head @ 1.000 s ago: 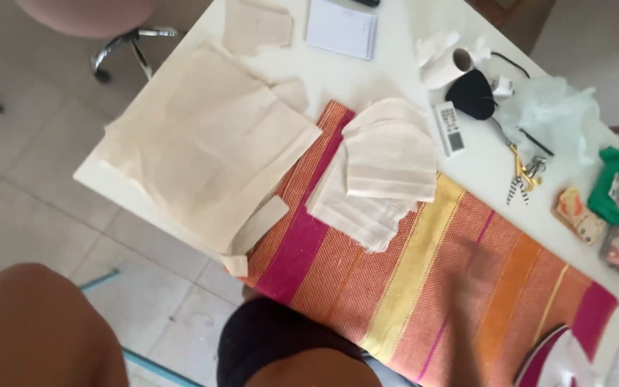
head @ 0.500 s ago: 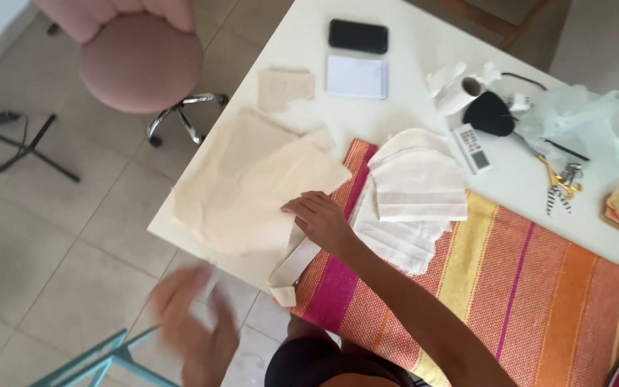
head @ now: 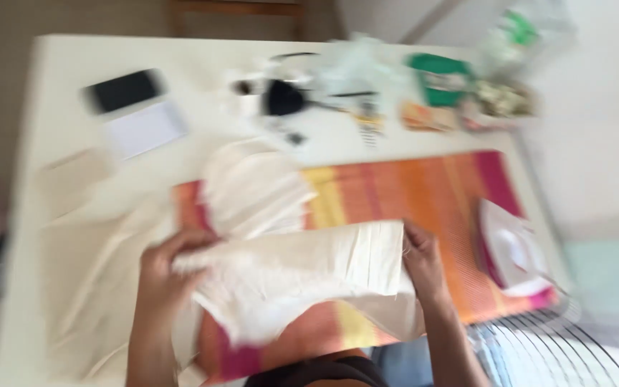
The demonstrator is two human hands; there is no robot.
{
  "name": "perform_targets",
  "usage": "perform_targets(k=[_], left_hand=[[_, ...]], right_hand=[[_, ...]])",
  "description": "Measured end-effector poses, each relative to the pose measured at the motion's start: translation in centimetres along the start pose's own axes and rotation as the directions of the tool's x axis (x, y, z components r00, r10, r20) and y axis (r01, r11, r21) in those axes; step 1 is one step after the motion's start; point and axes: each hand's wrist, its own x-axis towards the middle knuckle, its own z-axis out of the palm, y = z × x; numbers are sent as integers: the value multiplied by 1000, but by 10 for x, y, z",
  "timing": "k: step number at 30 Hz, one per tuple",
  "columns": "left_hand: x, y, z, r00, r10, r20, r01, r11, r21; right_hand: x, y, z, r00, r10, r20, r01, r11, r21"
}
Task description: Pressing small fabric pattern pieces with a steam iron on an ironing mat.
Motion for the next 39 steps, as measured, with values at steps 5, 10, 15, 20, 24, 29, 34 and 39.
perform_targets(k=[5,10,15,20,24,29,34,39], left_hand=[[106,-5,177,957,-26,288,24,1000,10],[165,-125,351,865,-64,497,-106,946,306],[88,-131,426,819,412,400,-573,621,534],[6,-163,444,670,492,556,-729,579,365],[-1,-143,439,666,395,634,-725,544,423],[-23,-116,450,562,265,784,-671,699,245],[-68,-89,458,267,370,890,-683,724,-96],[-42,-95,437,466,412,783,-475,863,-172]], right_hand=[[-49,141,-98,956,233,-177,-255,960,-112],[-71,224,-128,867,392,-309,-492,774,-398],[-61,256,-115,884,-42,-466,-219,843,-492],[-31,254,-103,951,-307,-24,219,729,-648],[19,229,-147,894,-389,-224,140,715,-685],[51,155,-245,800,-519,-302,44,552,-833],[71,164,-291,792,505,-343,-597,524,-607],[76,212,-315,755,645,-119,-599,604,-525]])
